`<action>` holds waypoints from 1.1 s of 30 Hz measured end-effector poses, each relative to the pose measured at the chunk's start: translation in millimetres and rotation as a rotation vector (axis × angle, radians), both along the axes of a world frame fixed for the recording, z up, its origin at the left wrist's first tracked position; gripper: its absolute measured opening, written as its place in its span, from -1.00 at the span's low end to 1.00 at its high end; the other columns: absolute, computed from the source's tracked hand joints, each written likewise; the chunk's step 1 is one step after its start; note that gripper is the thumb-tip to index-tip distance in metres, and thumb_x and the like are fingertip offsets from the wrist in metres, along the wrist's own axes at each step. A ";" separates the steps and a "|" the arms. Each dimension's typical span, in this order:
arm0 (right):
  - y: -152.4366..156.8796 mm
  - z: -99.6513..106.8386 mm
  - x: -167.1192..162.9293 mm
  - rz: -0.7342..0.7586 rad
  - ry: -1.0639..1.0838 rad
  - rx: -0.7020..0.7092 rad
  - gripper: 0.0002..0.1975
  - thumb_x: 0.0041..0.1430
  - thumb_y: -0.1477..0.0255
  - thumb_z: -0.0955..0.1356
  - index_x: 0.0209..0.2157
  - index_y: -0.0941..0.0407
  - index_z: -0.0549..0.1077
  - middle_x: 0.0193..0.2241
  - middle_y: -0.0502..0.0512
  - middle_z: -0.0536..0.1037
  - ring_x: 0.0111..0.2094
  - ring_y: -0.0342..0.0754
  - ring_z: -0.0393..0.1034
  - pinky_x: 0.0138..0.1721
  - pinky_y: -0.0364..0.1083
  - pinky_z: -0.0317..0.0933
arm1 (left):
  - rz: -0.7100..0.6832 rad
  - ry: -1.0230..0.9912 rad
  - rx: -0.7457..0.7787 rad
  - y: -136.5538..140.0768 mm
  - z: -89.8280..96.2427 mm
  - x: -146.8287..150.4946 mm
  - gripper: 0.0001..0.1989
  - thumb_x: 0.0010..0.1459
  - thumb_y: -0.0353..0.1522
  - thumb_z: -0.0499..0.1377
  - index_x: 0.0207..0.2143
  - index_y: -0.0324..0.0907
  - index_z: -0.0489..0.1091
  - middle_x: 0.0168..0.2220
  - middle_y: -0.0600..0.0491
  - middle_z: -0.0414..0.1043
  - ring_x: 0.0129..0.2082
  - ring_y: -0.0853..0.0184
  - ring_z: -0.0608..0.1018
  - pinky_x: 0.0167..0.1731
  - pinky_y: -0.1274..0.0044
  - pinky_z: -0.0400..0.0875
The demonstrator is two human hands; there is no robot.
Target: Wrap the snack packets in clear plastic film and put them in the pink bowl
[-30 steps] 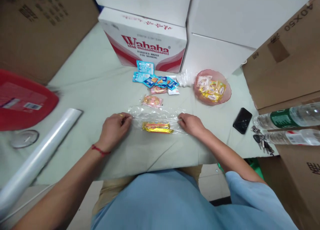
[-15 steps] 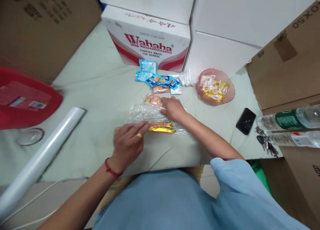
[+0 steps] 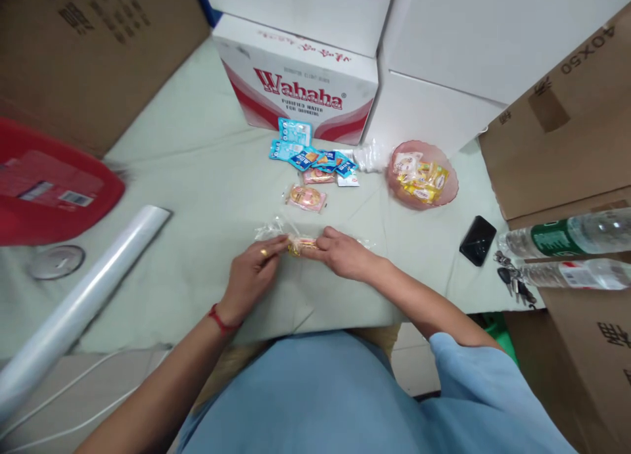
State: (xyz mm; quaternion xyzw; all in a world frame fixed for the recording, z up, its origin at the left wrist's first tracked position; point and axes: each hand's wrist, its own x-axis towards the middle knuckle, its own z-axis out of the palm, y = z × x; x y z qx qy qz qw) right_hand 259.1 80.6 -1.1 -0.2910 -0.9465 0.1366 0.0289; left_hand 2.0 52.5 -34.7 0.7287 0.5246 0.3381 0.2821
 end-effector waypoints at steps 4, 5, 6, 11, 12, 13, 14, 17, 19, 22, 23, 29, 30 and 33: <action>-8.1 -0.1 -5.4 -0.027 -0.106 0.052 -0.50 0.51 0.52 0.24 0.38 -0.07 0.41 -0.14 0.21 0.53 -0.13 0.09 0.21 -0.13 0.03 0.09 | 0.501 -0.086 -0.065 8.4 -6.0 -18.2 -0.65 0.41 -0.20 0.02 -0.08 -0.13 0.56 0.01 -0.11 0.64 0.10 0.11 0.59 0.22 0.17 0.43; -10.2 0.8 -7.6 -0.043 -0.129 0.066 -0.49 0.50 0.51 0.26 0.38 -0.09 0.41 -0.13 0.21 0.53 -0.12 0.10 0.22 -0.13 0.04 0.07 | 0.568 -0.045 -0.070 11.0 -5.9 -20.0 -0.63 0.42 -0.16 0.01 -0.08 -0.15 0.54 0.01 -0.15 0.63 0.12 0.06 0.57 0.25 0.11 0.37; -12.4 1.6 -9.8 -0.057 -0.147 0.076 -0.49 0.50 0.51 0.27 0.38 -0.11 0.41 -0.12 0.22 0.54 -0.11 0.10 0.23 -0.13 0.05 0.06 | 0.603 -0.006 -0.075 13.3 -5.0 -19.9 -0.60 0.43 -0.12 -0.01 -0.06 -0.16 0.52 0.02 -0.19 0.60 0.15 0.02 0.54 0.28 0.05 0.31; -20.3 4.4 -18.0 -0.097 -0.188 0.099 -0.50 0.50 0.50 0.27 0.36 -0.13 0.42 -0.08 0.22 0.55 -0.10 0.11 0.23 -0.14 0.06 0.02 | 0.616 0.027 -0.016 13.7 15.3 11.2 -0.40 0.40 0.02 0.03 0.22 -0.25 0.32 0.24 -0.34 0.37 0.31 -0.08 0.34 0.32 0.01 0.20; -21.0 4.6 -18.9 -0.100 -0.196 0.106 -0.52 0.51 0.48 0.26 0.36 -0.12 0.43 -0.08 0.23 0.56 -0.09 0.12 0.24 -0.14 0.07 0.01 | 0.612 0.048 0.018 12.3 21.8 21.3 -0.35 0.36 0.04 0.10 0.24 -0.25 0.30 0.25 -0.35 0.33 0.32 -0.11 0.31 0.31 -0.01 0.20; -21.4 4.7 -19.6 -0.101 -0.203 0.111 -0.54 0.52 0.46 0.26 0.35 -0.11 0.43 -0.08 0.23 0.56 -0.09 0.13 0.24 -0.14 0.07 0.01 | 0.604 0.076 0.040 11.0 27.9 30.7 -0.32 0.30 0.06 0.18 0.23 -0.24 0.31 0.24 -0.34 0.32 0.31 -0.14 0.30 0.30 -0.03 0.20; -21.6 4.6 -20.0 -0.100 -0.209 0.114 -0.55 0.53 0.44 0.26 0.34 -0.11 0.44 -0.07 0.23 0.56 -0.08 0.13 0.24 -0.15 0.07 0.01 | 0.584 0.105 0.046 10.0 32.9 38.6 -0.35 0.24 0.05 0.25 0.17 -0.22 0.37 0.20 -0.32 0.32 0.28 -0.17 0.30 0.27 -0.05 0.21; -20.6 3.0 -19.5 -0.113 -0.207 0.101 -0.57 0.53 0.42 0.27 0.34 -0.10 0.44 -0.07 0.23 0.55 -0.08 0.12 0.24 -0.15 0.05 0.02 | 0.498 0.145 0.004 9.4 35.5 45.2 -0.68 0.23 -0.08 0.29 -0.18 -0.14 0.52 0.03 -0.22 0.40 0.16 -0.18 0.34 0.17 -0.09 0.26; -19.2 1.3 -18.2 -0.134 -0.190 0.078 -0.54 0.52 0.46 0.26 0.36 -0.09 0.42 -0.09 0.22 0.54 -0.08 0.11 0.24 -0.14 0.04 0.03 | 0.521 0.120 -0.012 10.0 26.2 34.4 -0.76 0.27 -0.16 0.23 -0.35 -0.11 0.50 -0.09 -0.16 0.42 0.10 -0.13 0.38 0.15 -0.09 0.29; -17.1 -0.2 -16.8 -0.154 -0.163 0.027 -0.49 0.50 0.53 0.26 0.38 -0.04 0.38 -0.11 0.22 0.54 -0.09 0.11 0.24 -0.15 0.03 0.05 | 0.648 0.118 -0.028 8.7 5.8 10.7 -0.77 0.21 -0.15 0.27 -0.41 -0.09 0.49 -0.13 -0.14 0.42 0.09 -0.15 0.39 0.14 -0.13 0.29; -16.8 -0.1 -16.7 -0.158 -0.154 0.015 -0.50 0.50 0.53 0.25 0.38 -0.02 0.38 -0.10 0.22 0.54 -0.09 0.11 0.24 -0.14 0.03 0.05 | 0.667 0.140 -0.043 7.7 0.1 4.9 -0.78 0.18 -0.15 0.30 -0.35 -0.10 0.51 -0.08 -0.17 0.42 0.12 -0.18 0.38 0.14 -0.16 0.28; -20.3 1.0 -17.0 -0.174 -0.104 0.010 -0.55 0.54 0.32 0.28 0.37 0.05 0.39 -0.06 0.27 0.54 -0.06 0.13 0.23 -0.12 0.04 0.06 | 0.594 0.255 -0.072 9.3 -11.1 8.3 -0.51 0.24 -0.02 0.25 -0.01 -0.23 0.45 0.36 -0.42 0.21 0.48 -0.36 0.06 0.33 -0.26 0.02; -21.0 0.2 -16.4 -0.174 -0.105 0.016 -0.55 0.54 0.33 0.28 0.37 0.04 0.39 -0.07 0.26 0.53 -0.06 0.13 0.22 -0.12 0.04 0.06 | 0.570 0.249 -0.073 11.6 -10.8 10.9 -0.55 0.22 -0.03 0.27 -0.07 -0.21 0.46 0.37 -0.40 0.21 0.51 -0.36 0.02 0.36 -0.26 -0.02; -22.1 -3.9 -13.9 -0.175 -0.115 0.040 -0.53 0.53 0.44 0.25 0.39 0.00 0.38 -0.10 0.24 0.52 -0.08 0.12 0.21 -0.13 0.04 0.05 | 0.540 0.107 -0.063 16.7 -6.7 17.4 -0.77 0.21 -0.16 0.26 -0.28 -0.13 0.40 0.24 -0.28 0.38 0.45 -0.22 0.23 0.37 -0.13 0.15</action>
